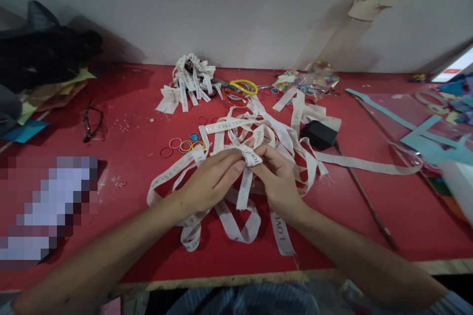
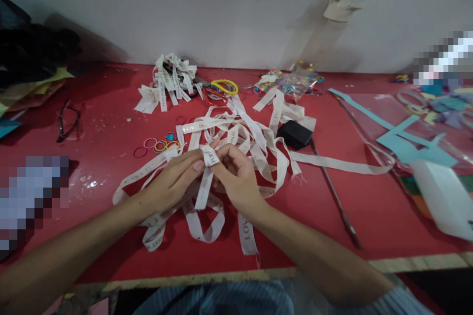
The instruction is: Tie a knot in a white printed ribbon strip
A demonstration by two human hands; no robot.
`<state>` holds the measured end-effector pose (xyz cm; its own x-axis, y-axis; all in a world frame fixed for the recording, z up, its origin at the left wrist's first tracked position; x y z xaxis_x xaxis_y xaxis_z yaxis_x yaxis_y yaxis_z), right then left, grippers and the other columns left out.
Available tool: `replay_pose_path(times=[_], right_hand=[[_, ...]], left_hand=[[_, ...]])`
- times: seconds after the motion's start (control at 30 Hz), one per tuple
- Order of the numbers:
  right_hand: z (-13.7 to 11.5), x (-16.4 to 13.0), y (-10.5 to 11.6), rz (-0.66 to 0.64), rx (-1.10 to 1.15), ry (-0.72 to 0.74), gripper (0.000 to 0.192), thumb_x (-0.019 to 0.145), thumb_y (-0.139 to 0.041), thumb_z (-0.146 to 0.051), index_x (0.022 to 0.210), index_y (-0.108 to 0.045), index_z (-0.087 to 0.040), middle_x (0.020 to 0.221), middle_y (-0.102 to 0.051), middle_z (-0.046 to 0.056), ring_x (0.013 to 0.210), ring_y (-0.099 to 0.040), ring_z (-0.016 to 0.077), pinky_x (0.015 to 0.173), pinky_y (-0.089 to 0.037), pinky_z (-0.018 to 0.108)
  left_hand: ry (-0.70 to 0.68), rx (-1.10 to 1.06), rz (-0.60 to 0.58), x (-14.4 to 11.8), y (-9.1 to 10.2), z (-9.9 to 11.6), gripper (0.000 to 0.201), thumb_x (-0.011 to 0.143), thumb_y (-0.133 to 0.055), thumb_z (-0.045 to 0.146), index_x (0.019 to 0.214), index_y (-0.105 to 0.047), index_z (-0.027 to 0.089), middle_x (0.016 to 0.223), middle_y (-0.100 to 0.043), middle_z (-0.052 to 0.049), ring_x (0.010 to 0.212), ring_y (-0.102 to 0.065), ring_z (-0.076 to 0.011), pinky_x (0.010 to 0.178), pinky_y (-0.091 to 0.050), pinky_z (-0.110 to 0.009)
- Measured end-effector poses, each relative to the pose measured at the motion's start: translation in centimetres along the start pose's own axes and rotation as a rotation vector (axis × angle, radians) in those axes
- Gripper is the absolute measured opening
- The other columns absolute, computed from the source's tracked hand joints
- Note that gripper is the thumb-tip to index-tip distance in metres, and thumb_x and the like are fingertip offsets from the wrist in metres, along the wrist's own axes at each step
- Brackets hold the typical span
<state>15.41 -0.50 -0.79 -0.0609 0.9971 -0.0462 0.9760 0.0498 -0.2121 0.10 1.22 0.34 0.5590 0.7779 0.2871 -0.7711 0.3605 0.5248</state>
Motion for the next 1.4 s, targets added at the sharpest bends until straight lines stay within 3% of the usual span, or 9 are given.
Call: replay_pose_path(times=[0.1,0.23,0.47,0.67,0.9,1.4], right_hand=[[0.1,0.2,0.1,0.019,0.041,0.012,0.019,0.080,-0.066,-0.027,0.071,-0.051,-0.022,0.058,-0.046,-0.007,0.044,-0.039,0.0071,0.040,-0.035,0.020],[0.2,0.5,0.1,0.032,0.065,0.012,0.017,0.081,-0.065,-0.023,0.071,-0.051,-0.022,0.059,-0.043,-0.007,0.047,-0.036,0.0071,0.043,-0.033,0.019],[0.7,0.7,0.2,-0.058,0.043,-0.016,0.007,0.080,-0.064,-0.023,0.078,-0.059,-0.022,0.075,-0.056,-0.003,0.065,-0.049,0.0096,0.056,-0.040,0.020],[0.8,0.8,0.2,-0.154,0.147,-0.165,0.013,0.083,-0.064,-0.033,0.087,-0.059,-0.021,0.064,-0.058,-0.004,0.052,-0.052,0.0091,0.047,-0.042,0.020],[0.3,0.9,-0.2,-0.177,0.189,-0.146,0.013,0.081,-0.068,-0.026,0.088,-0.060,-0.019,0.059,-0.059,-0.005,0.045,-0.051,0.0058,0.044,-0.041,0.018],[0.1,0.6,-0.1,-0.262,0.257,-0.174,0.009,0.085,-0.065,-0.025,0.081,-0.063,-0.018,0.058,-0.056,-0.005,0.044,-0.045,0.0025,0.043,-0.028,0.016]], left_hand=[[-0.064,0.118,0.125,0.1,0.2,0.2,0.027,0.097,-0.040,0.025,0.107,-0.062,0.015,0.105,-0.067,-0.010,0.101,-0.061,-0.0192,0.092,-0.048,-0.034],[-0.136,0.178,0.306,0.3,0.7,0.2,0.026,0.093,-0.051,0.023,0.118,-0.058,0.020,0.115,-0.061,-0.009,0.109,-0.056,-0.0186,0.095,-0.047,-0.035],[-0.261,0.145,0.213,0.6,0.5,-0.3,0.027,0.093,-0.049,0.014,0.116,-0.061,0.022,0.110,-0.061,-0.007,0.106,-0.056,-0.0160,0.094,-0.046,-0.034],[-0.223,0.155,0.282,0.8,0.7,-0.5,0.022,0.089,-0.057,0.015,0.109,-0.064,0.018,0.103,-0.064,-0.007,0.099,-0.059,-0.0141,0.087,-0.049,-0.028],[-0.239,0.166,0.391,0.9,1.1,-0.4,0.015,0.087,-0.061,0.016,0.100,-0.068,0.019,0.093,-0.067,-0.004,0.088,-0.061,-0.0126,0.078,-0.051,-0.026],[-0.332,0.179,0.405,0.9,1.5,-0.8,0.025,0.088,-0.058,0.012,0.110,-0.067,0.020,0.090,-0.065,-0.003,0.085,-0.059,-0.0110,0.074,-0.048,-0.025]])
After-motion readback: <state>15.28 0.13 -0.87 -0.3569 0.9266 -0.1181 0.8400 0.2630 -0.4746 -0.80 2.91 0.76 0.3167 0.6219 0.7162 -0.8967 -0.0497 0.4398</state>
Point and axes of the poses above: each hand's wrist, its own x-axis towards the middle knuckle, its own y-axis out of the back of the hand, z = x × y, the point moved 1 cm from there along x, towards the middle knuckle
